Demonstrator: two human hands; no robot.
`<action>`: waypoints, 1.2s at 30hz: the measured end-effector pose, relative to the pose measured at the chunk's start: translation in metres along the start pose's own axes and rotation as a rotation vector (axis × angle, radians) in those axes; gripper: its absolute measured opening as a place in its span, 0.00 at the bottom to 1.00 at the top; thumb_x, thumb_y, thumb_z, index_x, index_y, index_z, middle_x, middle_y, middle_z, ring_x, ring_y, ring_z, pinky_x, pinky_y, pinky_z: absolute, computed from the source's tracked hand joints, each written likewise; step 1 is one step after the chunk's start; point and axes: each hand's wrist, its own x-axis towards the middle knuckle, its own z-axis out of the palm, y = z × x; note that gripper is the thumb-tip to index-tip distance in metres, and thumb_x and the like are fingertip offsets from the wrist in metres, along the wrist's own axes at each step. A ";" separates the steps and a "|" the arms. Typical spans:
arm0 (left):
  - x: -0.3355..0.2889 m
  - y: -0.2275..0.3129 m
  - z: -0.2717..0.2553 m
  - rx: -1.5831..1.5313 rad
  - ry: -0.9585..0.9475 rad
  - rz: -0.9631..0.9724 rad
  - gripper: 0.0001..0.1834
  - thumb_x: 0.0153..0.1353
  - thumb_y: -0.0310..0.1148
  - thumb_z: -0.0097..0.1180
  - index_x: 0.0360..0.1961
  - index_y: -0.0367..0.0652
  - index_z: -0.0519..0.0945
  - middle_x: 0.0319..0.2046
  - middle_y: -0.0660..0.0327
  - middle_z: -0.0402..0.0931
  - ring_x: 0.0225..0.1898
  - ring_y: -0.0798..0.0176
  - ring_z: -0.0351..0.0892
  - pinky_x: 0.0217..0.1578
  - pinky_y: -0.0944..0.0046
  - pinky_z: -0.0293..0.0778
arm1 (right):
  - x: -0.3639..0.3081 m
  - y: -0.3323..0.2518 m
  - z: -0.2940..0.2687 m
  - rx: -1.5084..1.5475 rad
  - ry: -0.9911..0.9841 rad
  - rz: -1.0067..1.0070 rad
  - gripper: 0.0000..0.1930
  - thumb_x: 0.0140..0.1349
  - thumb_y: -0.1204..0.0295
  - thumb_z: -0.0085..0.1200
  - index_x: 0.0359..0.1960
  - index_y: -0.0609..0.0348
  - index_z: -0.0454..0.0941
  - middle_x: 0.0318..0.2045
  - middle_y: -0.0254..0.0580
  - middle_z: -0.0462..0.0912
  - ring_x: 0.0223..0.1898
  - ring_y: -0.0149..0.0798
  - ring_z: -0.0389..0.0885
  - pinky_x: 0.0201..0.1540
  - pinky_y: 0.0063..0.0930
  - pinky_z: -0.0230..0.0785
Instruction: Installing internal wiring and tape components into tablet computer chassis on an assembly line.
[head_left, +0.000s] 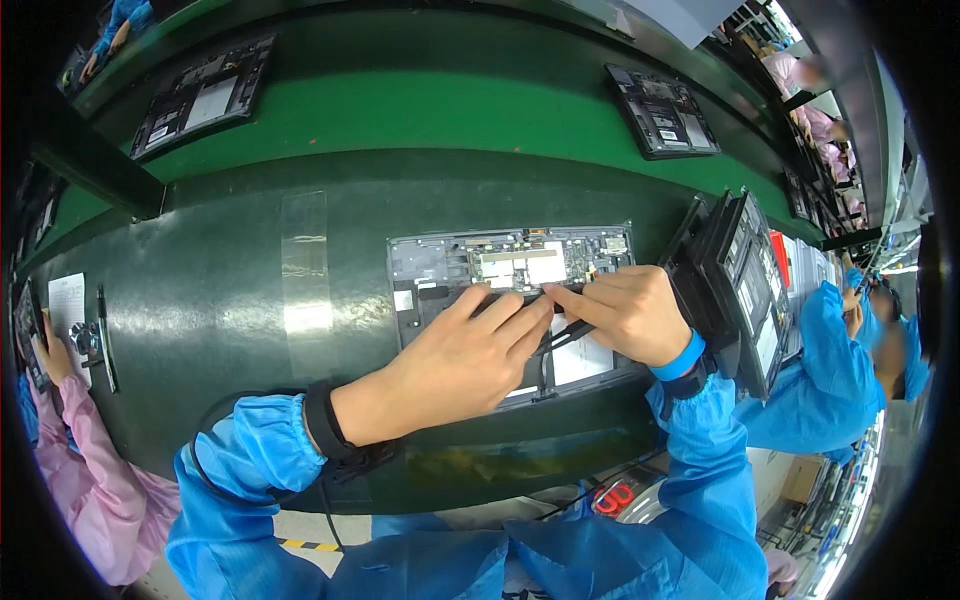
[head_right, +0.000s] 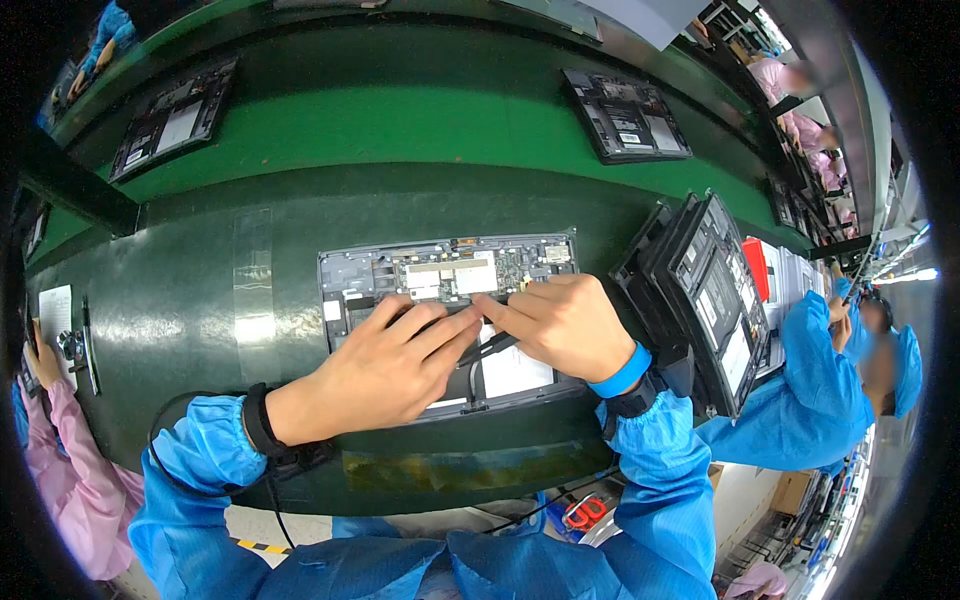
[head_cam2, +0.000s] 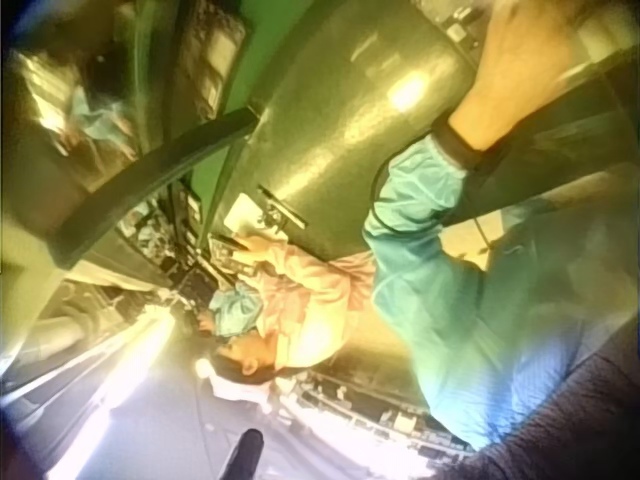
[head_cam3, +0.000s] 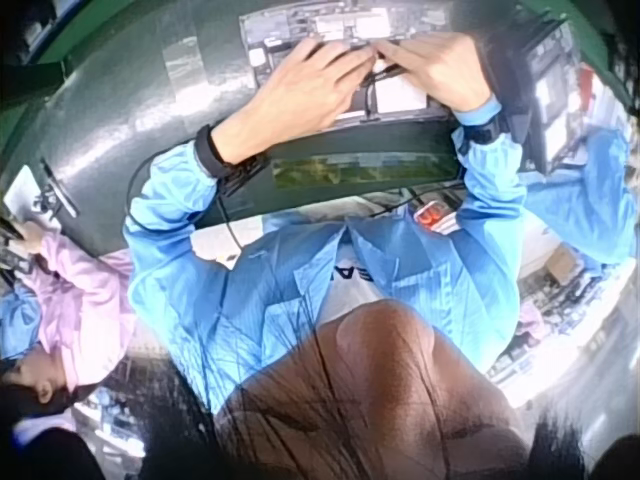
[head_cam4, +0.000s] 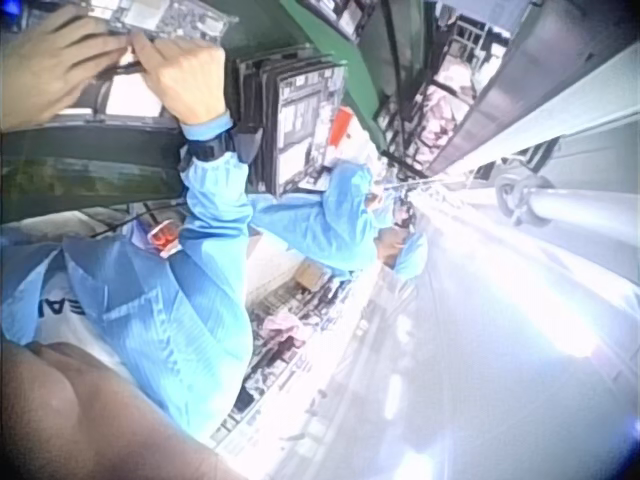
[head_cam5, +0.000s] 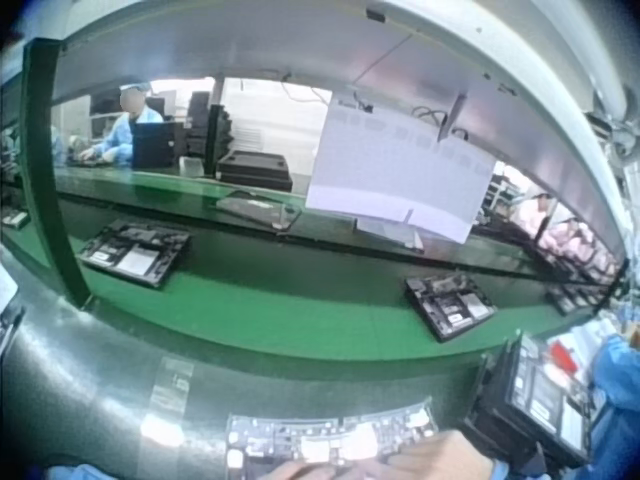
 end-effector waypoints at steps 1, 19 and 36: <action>-0.001 0.001 -0.001 0.002 0.002 0.003 0.30 0.56 0.33 0.64 0.60 0.31 0.80 0.61 0.56 0.78 0.52 0.58 0.74 0.54 0.56 0.69 | 0.000 -0.001 -0.002 -0.010 -0.031 0.003 0.23 0.51 0.71 0.65 0.53 0.54 0.86 0.23 0.30 0.77 0.24 0.34 0.80 0.27 0.31 0.72; -0.022 0.055 -0.015 -0.327 0.130 0.244 0.12 0.53 0.30 0.64 0.38 0.36 0.87 0.27 0.65 0.73 0.32 0.63 0.73 0.33 0.64 0.70 | -0.078 -0.145 -0.048 0.620 0.214 0.503 0.15 0.49 0.76 0.79 0.35 0.66 0.84 0.27 0.47 0.87 0.24 0.43 0.85 0.26 0.31 0.75; -0.050 0.087 0.019 -0.112 -0.198 0.425 0.33 0.64 0.55 0.62 0.60 0.39 0.79 0.59 0.60 0.75 0.56 0.60 0.74 0.59 0.60 0.71 | -0.173 -0.199 0.007 0.629 0.511 1.017 0.12 0.60 0.76 0.73 0.39 0.68 0.81 0.32 0.49 0.90 0.32 0.40 0.91 0.36 0.27 0.81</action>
